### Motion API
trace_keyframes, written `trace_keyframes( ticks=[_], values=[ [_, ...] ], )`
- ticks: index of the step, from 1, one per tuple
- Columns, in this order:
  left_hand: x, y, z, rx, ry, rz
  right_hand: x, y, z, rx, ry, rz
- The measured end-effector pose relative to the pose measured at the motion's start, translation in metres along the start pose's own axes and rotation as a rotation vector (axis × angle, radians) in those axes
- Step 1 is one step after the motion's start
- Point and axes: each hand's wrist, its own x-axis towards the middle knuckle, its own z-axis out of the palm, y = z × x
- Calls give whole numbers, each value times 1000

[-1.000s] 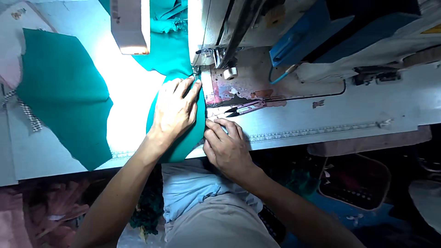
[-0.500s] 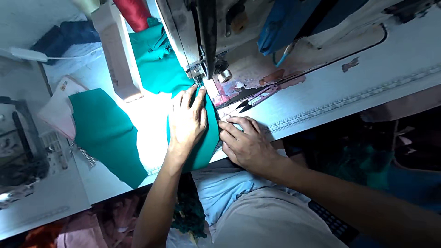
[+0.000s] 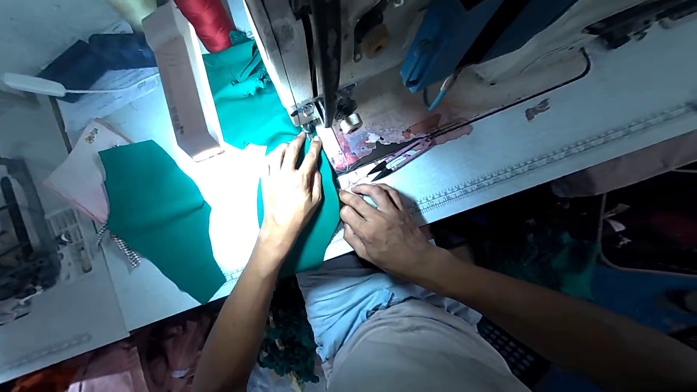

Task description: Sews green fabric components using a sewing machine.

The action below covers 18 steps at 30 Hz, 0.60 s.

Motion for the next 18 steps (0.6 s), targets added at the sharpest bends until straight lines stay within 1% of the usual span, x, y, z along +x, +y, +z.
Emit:
trace_keyframes(
  ticks=[4,8,10,13,18],
  values=[
    [-9,0,-12,-78,-18,53,-1,1,1,4,15,3],
    [-31,-5,-10,-166,111,172,-1,3,0,-30,38,-3],
    [-38,-8,-8,-133,73,217,0,3,1,-31,32,-26],
    [-36,-11,-9,-100,13,220,4,4,-1,-5,-2,-37],
    [-19,-31,-6,-118,20,275,25,14,-2,-40,-25,-92]
  ],
)
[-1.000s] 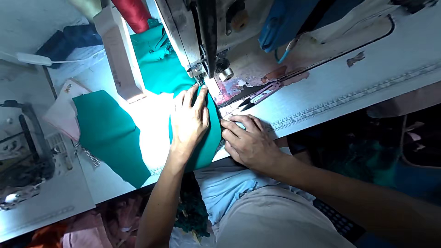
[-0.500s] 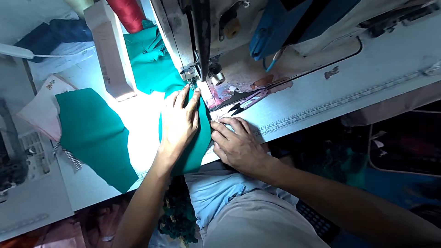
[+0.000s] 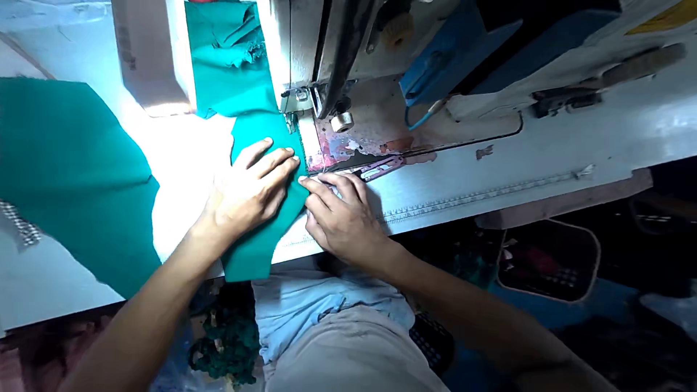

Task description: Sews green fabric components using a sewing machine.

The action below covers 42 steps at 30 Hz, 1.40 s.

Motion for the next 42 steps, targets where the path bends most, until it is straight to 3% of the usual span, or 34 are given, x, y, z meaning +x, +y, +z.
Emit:
trace_keyframes(
  ticks=[11,17,22,27,35,42],
  values=[
    [20,-9,-14,73,37,77,22,1,0,26,-12,76],
    [-1,22,-16,-67,-63,-115,12,-13,6,84,62,254],
    [-3,24,-12,-159,93,-129,14,-17,-3,172,79,305],
    [-3,25,-20,-379,169,-291,14,-19,-4,173,109,301],
    [1,29,-14,-294,215,-83,11,-20,0,95,71,264],
    [-3,26,-2,-289,209,-123,10,-19,-3,111,104,275]
  ],
)
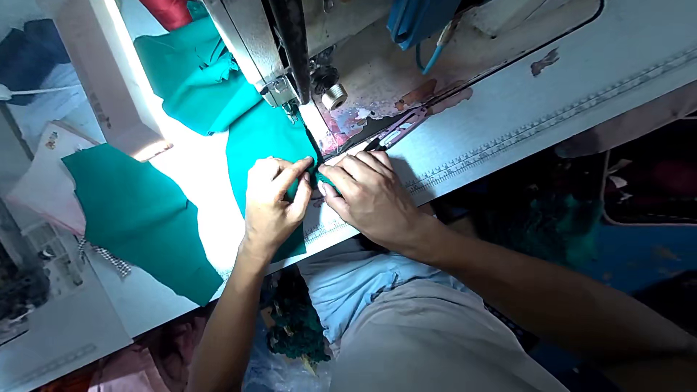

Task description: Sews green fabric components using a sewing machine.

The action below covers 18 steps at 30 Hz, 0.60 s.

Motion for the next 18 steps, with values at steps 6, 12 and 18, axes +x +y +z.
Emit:
trace_keyframes(
  ticks=[6,12,18],
  values=[
    [-2,-2,3,185,-68,101,7,-4,-21,207,-117,185],
    [0,-8,6,219,-47,133,22,2,-27,340,-255,345],
    [-1,-7,8,226,-31,123,8,-6,-27,30,-183,160]
  ],
)
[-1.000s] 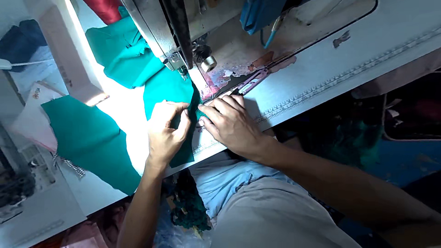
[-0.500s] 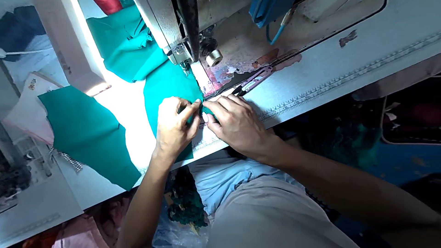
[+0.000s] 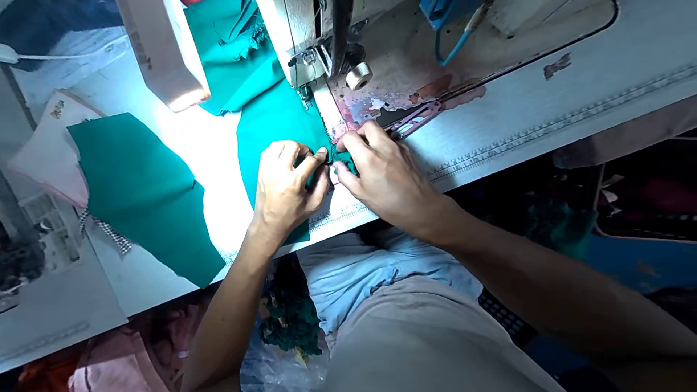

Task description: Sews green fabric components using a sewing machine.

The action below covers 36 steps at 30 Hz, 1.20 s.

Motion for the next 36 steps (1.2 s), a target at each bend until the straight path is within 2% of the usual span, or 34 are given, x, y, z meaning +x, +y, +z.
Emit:
trace_keyframes(
  ticks=[10,16,22,28,36],
  values=[
    [-1,-1,1,-14,38,13,5,8,6,-40,54,-140],
    [0,-4,-4,-228,56,-109,2,6,18,-3,154,-154],
    [2,-5,-14,-485,90,-215,-4,3,24,7,146,-165],
    [9,2,-21,-290,79,-118,-3,6,25,-157,87,-231],
    [11,2,-11,-85,-59,-117,-9,8,25,-82,97,-236]
  ],
)
